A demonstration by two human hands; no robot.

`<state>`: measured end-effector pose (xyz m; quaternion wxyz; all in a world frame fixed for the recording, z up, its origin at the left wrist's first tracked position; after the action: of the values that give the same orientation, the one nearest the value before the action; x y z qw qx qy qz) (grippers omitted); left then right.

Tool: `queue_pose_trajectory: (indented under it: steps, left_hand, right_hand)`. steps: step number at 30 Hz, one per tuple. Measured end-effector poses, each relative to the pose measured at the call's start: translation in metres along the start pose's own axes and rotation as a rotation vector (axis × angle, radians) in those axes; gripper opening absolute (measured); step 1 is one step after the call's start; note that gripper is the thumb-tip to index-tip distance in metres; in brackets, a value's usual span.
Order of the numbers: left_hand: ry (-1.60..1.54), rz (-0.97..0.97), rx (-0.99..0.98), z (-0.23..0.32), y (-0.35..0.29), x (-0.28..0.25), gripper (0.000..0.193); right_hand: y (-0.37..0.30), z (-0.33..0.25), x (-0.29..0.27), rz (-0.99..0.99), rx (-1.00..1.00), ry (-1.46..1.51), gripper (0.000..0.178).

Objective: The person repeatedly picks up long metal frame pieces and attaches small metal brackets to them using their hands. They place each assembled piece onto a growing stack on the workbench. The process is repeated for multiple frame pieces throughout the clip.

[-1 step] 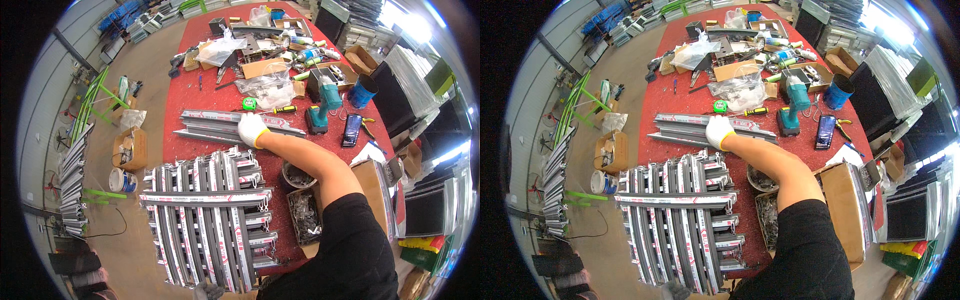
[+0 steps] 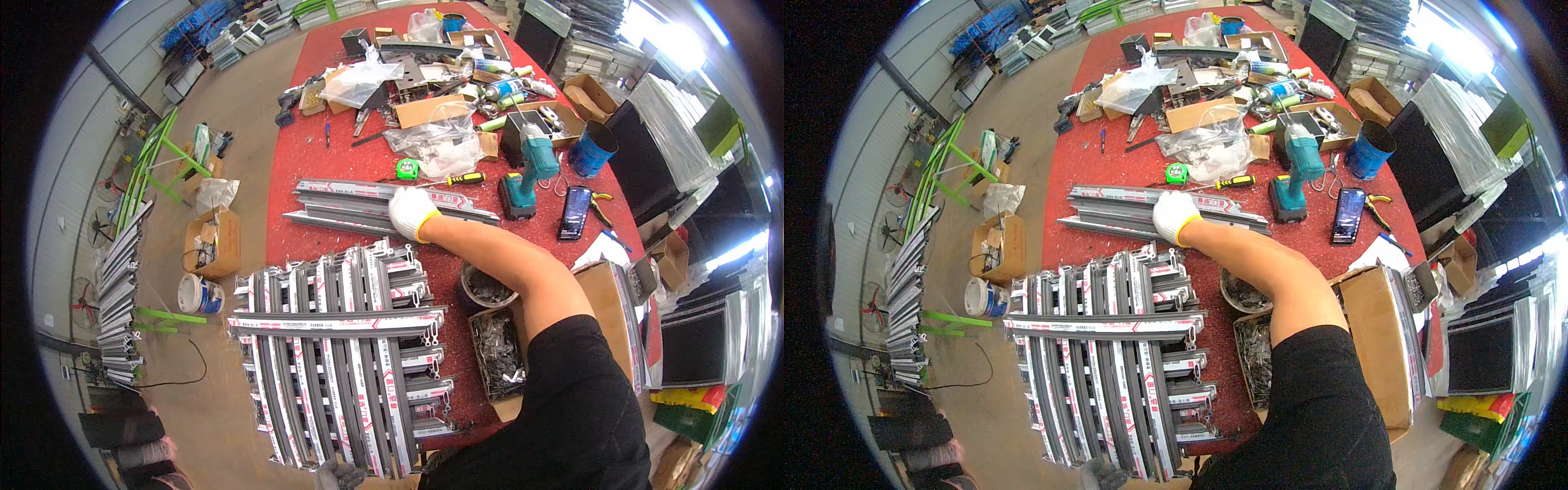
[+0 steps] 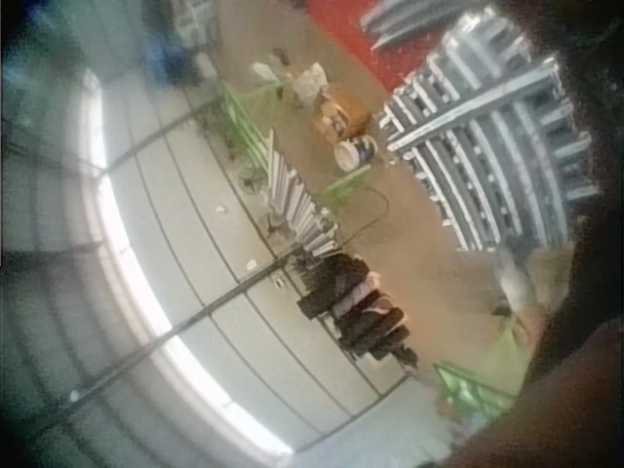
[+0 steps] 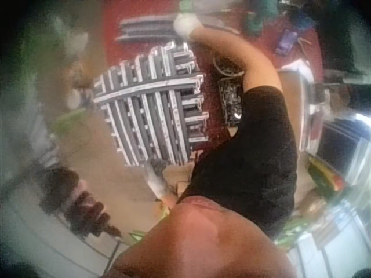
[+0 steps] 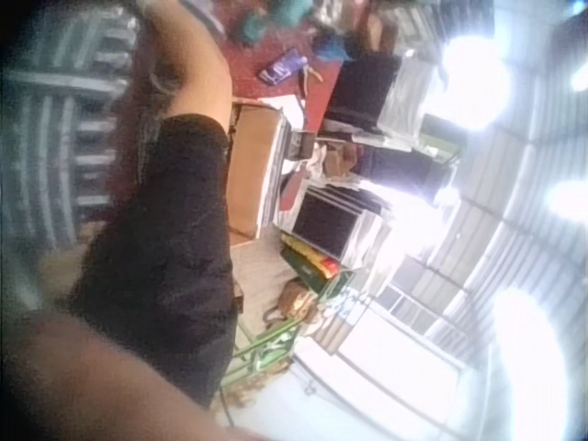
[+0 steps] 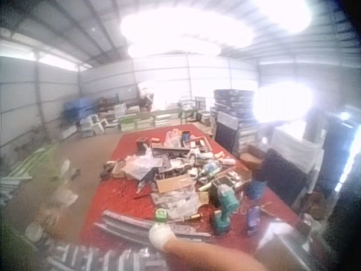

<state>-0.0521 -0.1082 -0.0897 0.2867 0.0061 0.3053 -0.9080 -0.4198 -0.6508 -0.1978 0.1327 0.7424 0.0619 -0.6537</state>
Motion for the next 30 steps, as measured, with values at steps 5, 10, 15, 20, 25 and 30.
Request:
queue_pose_trajectory:
  steps: [5,10,15,20,25,30]
  left_hand:
    - [0.079,0.038,0.049,0.003,0.011,-0.002,0.055]
    - [0.167,0.037,0.057,0.026,0.001,-0.002,0.055]
    - [0.440,0.009,0.292,0.085,0.000,0.014,0.050]
    - [0.758,-0.001,0.813,0.161,-0.015,0.049,0.052]
    - [1.114,-0.095,1.515,0.195,-0.040,0.090,0.087]
    - [1.263,-0.447,1.205,0.133,-0.041,0.085,0.066]
  right_hand:
    - [-0.005,-0.007,-0.022,0.100,-0.154,-0.152,0.024]
    - [0.010,-0.016,-0.091,0.137,-0.204,-0.040,0.016]
    - [-0.024,-0.062,-0.193,0.343,-0.251,0.105,0.017]
    - [-0.101,-0.134,-0.266,0.248,-0.451,0.243,0.019]
    - [-0.218,-0.216,-0.282,-0.100,-0.552,0.322,0.020]
    - [-0.326,-0.264,-0.260,-0.492,-0.601,0.576,0.031]
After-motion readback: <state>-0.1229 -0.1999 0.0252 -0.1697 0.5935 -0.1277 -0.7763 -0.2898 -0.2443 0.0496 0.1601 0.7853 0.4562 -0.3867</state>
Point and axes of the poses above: each hand's wrist, its own y-axis towards the middle knuckle, its own x-axis out of the palm, z = x × y, the point moved 5 cm from there along y, towards the middle knuckle, and after that the axes turned 4 degrees about -z, right-handed, at the moved point
